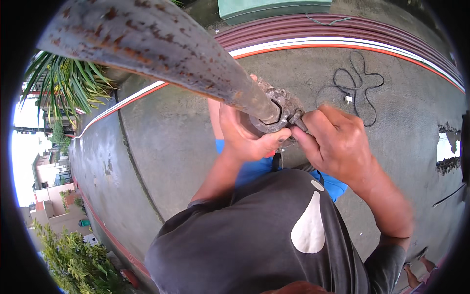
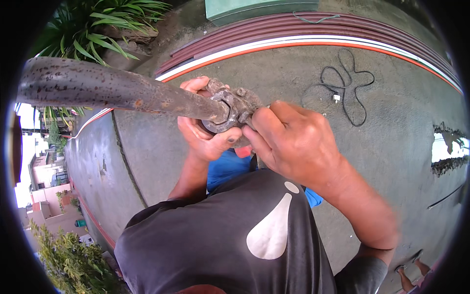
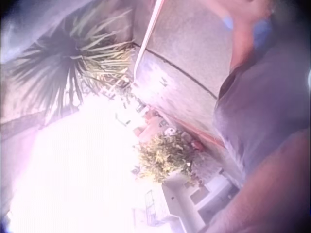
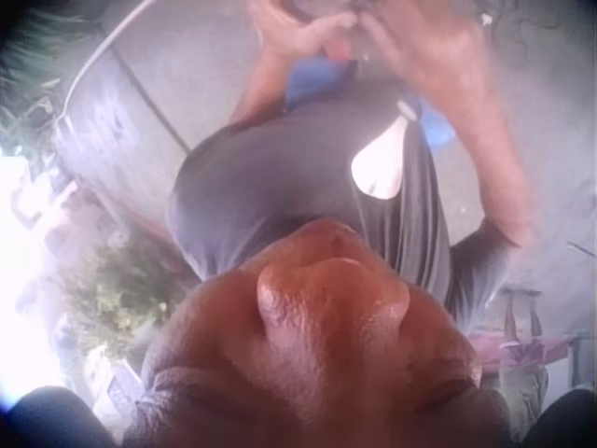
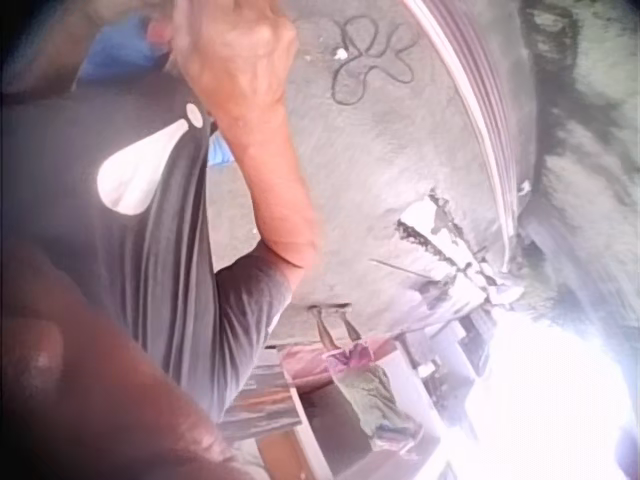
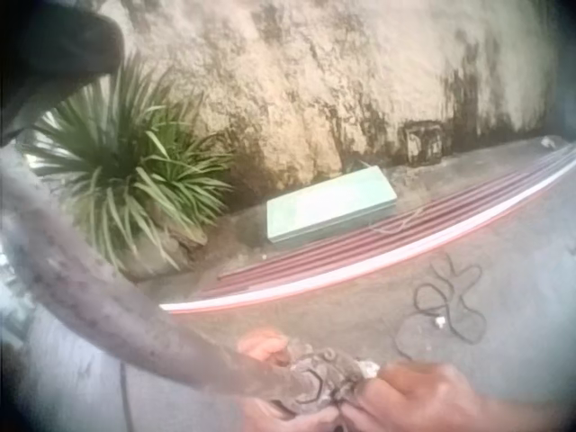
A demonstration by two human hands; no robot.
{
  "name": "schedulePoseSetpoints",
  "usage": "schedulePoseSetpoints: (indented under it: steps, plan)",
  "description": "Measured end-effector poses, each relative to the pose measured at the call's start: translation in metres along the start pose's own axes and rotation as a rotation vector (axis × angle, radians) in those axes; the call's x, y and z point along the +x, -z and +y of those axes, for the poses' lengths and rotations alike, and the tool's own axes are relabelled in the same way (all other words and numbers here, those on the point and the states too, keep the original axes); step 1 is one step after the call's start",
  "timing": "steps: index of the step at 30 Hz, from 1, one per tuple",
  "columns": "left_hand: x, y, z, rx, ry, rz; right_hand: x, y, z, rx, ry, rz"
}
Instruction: The person assembles a jackhammer by opening a metal case, removing the tool body, and inserting a metal bit into the chuck.
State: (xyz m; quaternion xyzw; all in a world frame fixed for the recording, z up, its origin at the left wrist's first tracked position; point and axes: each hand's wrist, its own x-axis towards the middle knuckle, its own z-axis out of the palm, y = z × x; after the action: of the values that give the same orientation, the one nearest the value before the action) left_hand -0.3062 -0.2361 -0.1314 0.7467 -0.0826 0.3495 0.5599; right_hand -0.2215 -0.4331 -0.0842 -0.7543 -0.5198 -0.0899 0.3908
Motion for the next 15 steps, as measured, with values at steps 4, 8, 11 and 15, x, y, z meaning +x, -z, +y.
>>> schedulePoseSetpoints:
  steps: [4, 8, 11, 15]
  plan:
    - [0.004, -0.002, 0.002, -0.05, 0.03, 0.011, -0.003, -0.002, 0.005, 0.02, -0.06, -0.055]
    - [0.008, 0.0, 0.0, 0.098, 0.02, 0.008, 0.012, 0.016, 0.009, 0.134, -0.027, 0.034]
    - [0.016, -0.003, 0.025, 0.175, 0.291, -0.081, 0.046, 0.017, 0.003, 0.328, -0.023, 0.175]
    - [0.023, -0.008, 0.03, 0.213, 0.226, -0.039, 0.1, -0.007, -0.039, 0.711, 0.122, 0.211]
